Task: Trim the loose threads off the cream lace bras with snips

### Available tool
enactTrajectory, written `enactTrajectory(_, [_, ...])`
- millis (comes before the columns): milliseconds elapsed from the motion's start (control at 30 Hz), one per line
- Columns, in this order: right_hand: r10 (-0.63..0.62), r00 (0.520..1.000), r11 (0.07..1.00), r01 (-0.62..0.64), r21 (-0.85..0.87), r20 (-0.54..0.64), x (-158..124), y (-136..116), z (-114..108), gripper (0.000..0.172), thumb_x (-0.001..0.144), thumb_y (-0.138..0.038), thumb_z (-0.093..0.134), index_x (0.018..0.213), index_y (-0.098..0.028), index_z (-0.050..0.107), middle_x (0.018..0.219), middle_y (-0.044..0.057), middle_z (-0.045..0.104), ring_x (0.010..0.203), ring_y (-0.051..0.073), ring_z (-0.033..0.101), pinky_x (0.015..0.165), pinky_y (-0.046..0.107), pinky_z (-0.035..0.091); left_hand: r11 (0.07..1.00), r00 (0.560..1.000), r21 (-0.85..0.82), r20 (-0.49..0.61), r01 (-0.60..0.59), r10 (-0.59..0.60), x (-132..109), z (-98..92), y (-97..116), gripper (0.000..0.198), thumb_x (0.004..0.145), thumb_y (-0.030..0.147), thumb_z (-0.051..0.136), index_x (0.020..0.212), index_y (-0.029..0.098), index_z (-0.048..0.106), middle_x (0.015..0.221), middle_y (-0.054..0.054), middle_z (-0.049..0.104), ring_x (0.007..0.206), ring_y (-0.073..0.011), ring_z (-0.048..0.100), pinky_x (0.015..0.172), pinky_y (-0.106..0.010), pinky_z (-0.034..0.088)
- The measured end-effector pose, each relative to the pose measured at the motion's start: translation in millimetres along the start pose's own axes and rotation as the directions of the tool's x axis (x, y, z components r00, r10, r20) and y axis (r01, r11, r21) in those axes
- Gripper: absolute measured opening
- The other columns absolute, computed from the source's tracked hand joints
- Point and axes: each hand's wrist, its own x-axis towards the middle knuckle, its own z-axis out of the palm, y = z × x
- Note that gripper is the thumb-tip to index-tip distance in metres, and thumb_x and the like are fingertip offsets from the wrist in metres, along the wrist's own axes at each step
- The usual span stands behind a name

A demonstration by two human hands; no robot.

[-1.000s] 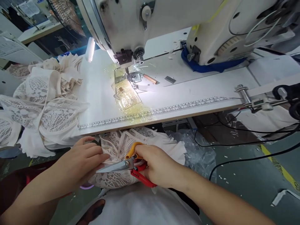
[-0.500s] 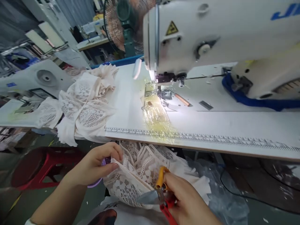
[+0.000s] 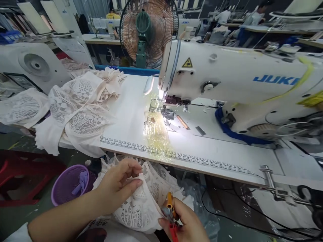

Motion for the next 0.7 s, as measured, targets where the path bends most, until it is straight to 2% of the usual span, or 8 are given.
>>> enactTrajectory(100, [-0.096,0.995,0.995,0.096,0.011,0.012,6,-9,-5,0.02,0.079,-0.041,0.062,0.077,-0.022,0.057,0.076,0.005,0.062,0.071,0.021,0.06,0.063,0.031,0.052,0.993,0.993,0.031,0.012,-0.116,0.115,0,5.0,0,0.028,0.081,0.011,0.049,0.106,0.022,0.045,0.087,-0.003,0.057,0.077,-0.0134,0.058,0.065,-0.023,0.05])
enactTrajectory(200, [-0.193,0.981,0.97,0.192,0.15,-0.007,17,-23,-10,0.018,0.08,-0.039,0.062,0.086,-0.023,0.057,0.092,0.008,0.066,0.087,0.025,0.063,0.074,0.036,0.052,0.949,0.96,0.142,0.032,-0.28,0.278,2,7.4,3,0.033,0.082,0.008,0.049,0.111,0.023,0.042,0.086,-0.002,0.059,0.076,-0.0134,0.059,0.068,-0.024,0.05])
enactTrajectory(267, [-0.23,0.973,0.944,0.225,0.24,-0.01,25,-32,-9,0.019,0.08,-0.04,0.064,0.086,-0.022,0.058,0.088,0.007,0.066,0.08,0.023,0.063,0.07,0.034,0.053,0.913,0.935,0.206,0.049,-0.353,0.351,3,8.1,5,0.035,0.083,0.007,0.048,0.113,0.023,0.041,0.085,-0.001,0.059,0.074,-0.0136,0.059,0.069,-0.025,0.05])
enactTrajectory(367, [-0.23,0.973,0.93,0.219,0.295,0.004,33,-43,-3,0.021,0.079,-0.041,0.065,0.079,-0.021,0.058,0.073,0.002,0.059,0.062,0.017,0.057,0.057,0.029,0.05,0.89,0.919,0.231,0.057,-0.393,0.391,3,8.7,8,0.035,0.082,0.007,0.048,0.112,0.023,0.041,0.083,-0.001,0.06,0.072,-0.0137,0.059,0.068,-0.025,0.05])
enactTrajectory(467, [-0.213,0.972,0.93,0.233,0.285,-0.101,33,-48,5,0.022,0.078,-0.04,0.066,0.073,-0.021,0.055,0.07,0.001,0.055,0.06,0.016,0.054,0.054,0.029,0.047,0.913,0.936,0.216,0.014,-0.346,0.351,2,9.5,8,0.034,0.081,0.007,0.048,0.111,0.023,0.042,0.081,0.0,0.06,0.071,-0.0131,0.059,0.066,-0.024,0.049])
enactTrajectory(567, [-0.239,0.949,0.93,0.284,0.232,-0.205,28,-47,11,0.02,0.08,-0.037,0.064,0.072,-0.022,0.054,0.07,0.002,0.056,0.062,0.017,0.054,0.055,0.029,0.045,0.958,0.978,0.209,-0.032,-0.197,0.208,1,10.3,6,0.031,0.08,0.013,0.053,0.109,0.021,0.046,0.08,-0.001,0.061,0.072,-0.015,0.059,0.066,-0.027,0.049])
enactTrajectory(700, [-0.289,0.922,0.915,0.345,0.209,-0.26,23,-43,14,0.014,0.084,-0.031,0.061,0.076,-0.023,0.053,0.072,0.001,0.057,0.062,0.017,0.055,0.057,0.03,0.044,0.97,0.999,0.239,0.007,-0.033,0.032,-1,11.5,4,0.018,0.077,0.024,0.059,0.095,0.019,0.056,0.082,-0.005,0.064,0.079,-0.021,0.059,0.072,-0.035,0.049])
